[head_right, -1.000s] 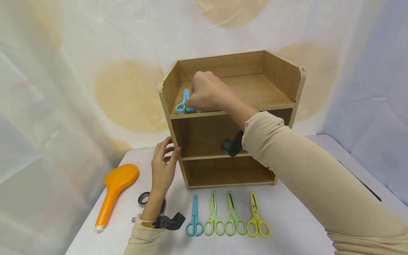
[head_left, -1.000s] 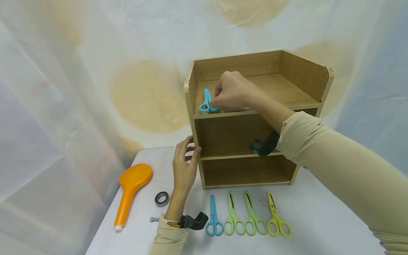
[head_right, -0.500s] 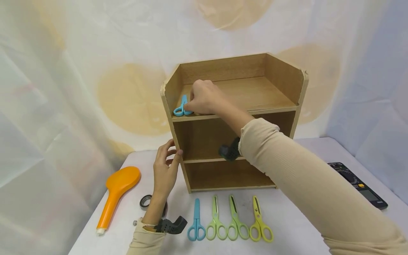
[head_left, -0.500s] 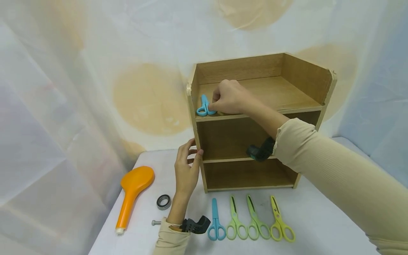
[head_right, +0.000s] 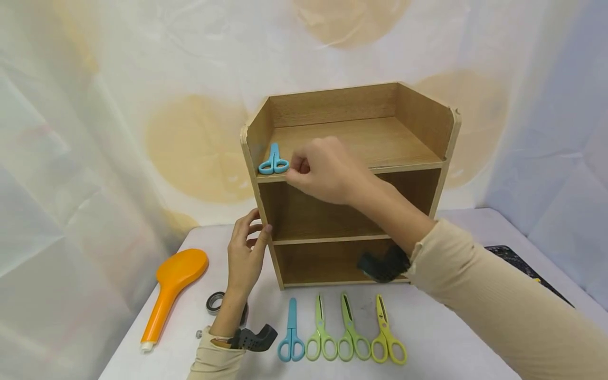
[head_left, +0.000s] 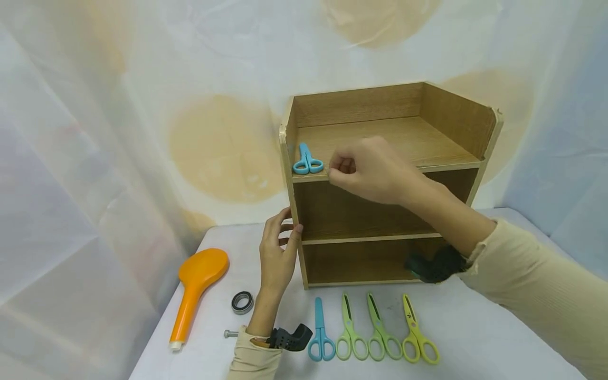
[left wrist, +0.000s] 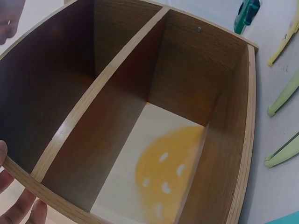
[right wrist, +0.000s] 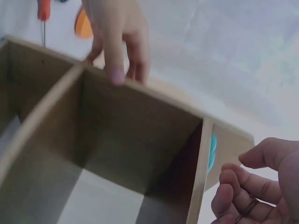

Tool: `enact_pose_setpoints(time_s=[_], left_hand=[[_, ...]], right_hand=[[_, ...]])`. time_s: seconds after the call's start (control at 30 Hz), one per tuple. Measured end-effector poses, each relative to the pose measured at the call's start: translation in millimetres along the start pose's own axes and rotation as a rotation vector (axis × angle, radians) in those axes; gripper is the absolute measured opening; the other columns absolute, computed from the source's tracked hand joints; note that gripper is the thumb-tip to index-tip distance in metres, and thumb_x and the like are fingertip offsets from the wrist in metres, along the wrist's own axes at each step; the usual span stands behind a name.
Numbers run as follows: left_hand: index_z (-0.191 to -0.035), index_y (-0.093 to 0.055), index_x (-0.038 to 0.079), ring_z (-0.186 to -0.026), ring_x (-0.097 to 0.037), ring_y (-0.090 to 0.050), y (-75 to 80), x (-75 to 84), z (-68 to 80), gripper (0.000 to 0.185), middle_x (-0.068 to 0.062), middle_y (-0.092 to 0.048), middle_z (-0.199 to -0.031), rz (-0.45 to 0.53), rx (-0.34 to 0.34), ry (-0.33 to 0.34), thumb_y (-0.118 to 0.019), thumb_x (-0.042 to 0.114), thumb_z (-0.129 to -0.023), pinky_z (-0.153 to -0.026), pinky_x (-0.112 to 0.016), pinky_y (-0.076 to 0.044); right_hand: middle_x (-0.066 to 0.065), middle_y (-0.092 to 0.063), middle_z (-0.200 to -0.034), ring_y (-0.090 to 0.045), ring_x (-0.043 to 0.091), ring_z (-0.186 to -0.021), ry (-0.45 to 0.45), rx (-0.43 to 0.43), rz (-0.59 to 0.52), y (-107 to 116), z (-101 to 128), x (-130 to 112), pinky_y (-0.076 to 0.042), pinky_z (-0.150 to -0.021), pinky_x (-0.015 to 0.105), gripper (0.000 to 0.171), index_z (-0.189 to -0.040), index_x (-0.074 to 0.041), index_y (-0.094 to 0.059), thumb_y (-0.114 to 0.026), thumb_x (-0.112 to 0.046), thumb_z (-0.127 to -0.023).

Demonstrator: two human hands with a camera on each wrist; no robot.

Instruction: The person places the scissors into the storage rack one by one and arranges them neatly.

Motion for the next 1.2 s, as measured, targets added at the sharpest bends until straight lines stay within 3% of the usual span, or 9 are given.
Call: enact_pose_setpoints(time_s=[0.27, 0.5, 0.93, 1.2], left_hand=[[-0.142, -0.054, 0.023, -0.107, -0.016, -0.063, 5.1, -3.3, 0.3, 0.044, 0.003, -0.056, -0.128, 0.007, 0.008, -0.002, -0.062, 0.032, -0.1, -0.082, -0.043, -0.056], [-0.143, -0.054, 0.023, -0.108, -0.015, -0.063, 5.0, -3.3, -0.5, 0.045, 0.001, -0.056, -0.129, 0.0, 0.017, -0.018, -0.063, 0.033, -0.1, -0.082, -0.04, -0.056], [-0.143, -0.054, 0.021, -0.107, -0.015, -0.062, 5.2, 3.8, -3.9, 0.046, 0.002, -0.056, -0.129, -0.001, 0.015, -0.029, -0.063, 0.033, -0.1, -0.082, -0.036, -0.056], [-0.144, -0.053, 0.019, -0.107, -0.019, -0.063, 6.3, 5.7, -3.7, 0.046, -0.001, -0.056, -0.128, 0.009, 0.008, -0.037, -0.063, 0.03, -0.1, -0.082, -0.04, -0.056]], right_hand=[[-0.009, -0.062, -0.076, -0.055, 0.008, -0.068, 0.085, -0.001, -0.058, -18.5, 58.8, -8.6, -0.049, -0.059, 0.026, 0.008, -0.087, -0.014, -0.072, -0.068, -0.008, -0.09], [-0.017, -0.058, -0.079, -0.053, 0.002, -0.069, 0.147, 0.001, -0.098, -34.2, 103.6, -8.5, -0.049, -0.058, 0.021, 0.016, -0.088, -0.019, -0.071, -0.071, -0.003, -0.087], [-0.024, -0.054, -0.083, -0.051, -0.005, -0.072, 0.099, -0.031, -0.126, -76.2, 180.2, 15.4, -0.046, -0.057, 0.013, 0.026, -0.091, -0.026, -0.067, -0.075, -0.003, -0.083], [-0.025, -0.052, -0.078, -0.049, -0.004, -0.069, -0.072, -0.119, -0.129, -103.6, 216.1, 47.2, -0.047, -0.055, 0.017, 0.023, -0.088, -0.026, -0.069, -0.076, -0.005, -0.084]])
Point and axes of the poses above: each hand's wrist, its own z-axis away from the middle knuckle, its own y-axis out of the back of the hand, x = y × z, the point moved 10 cm from there along -z, towards the middle knuckle
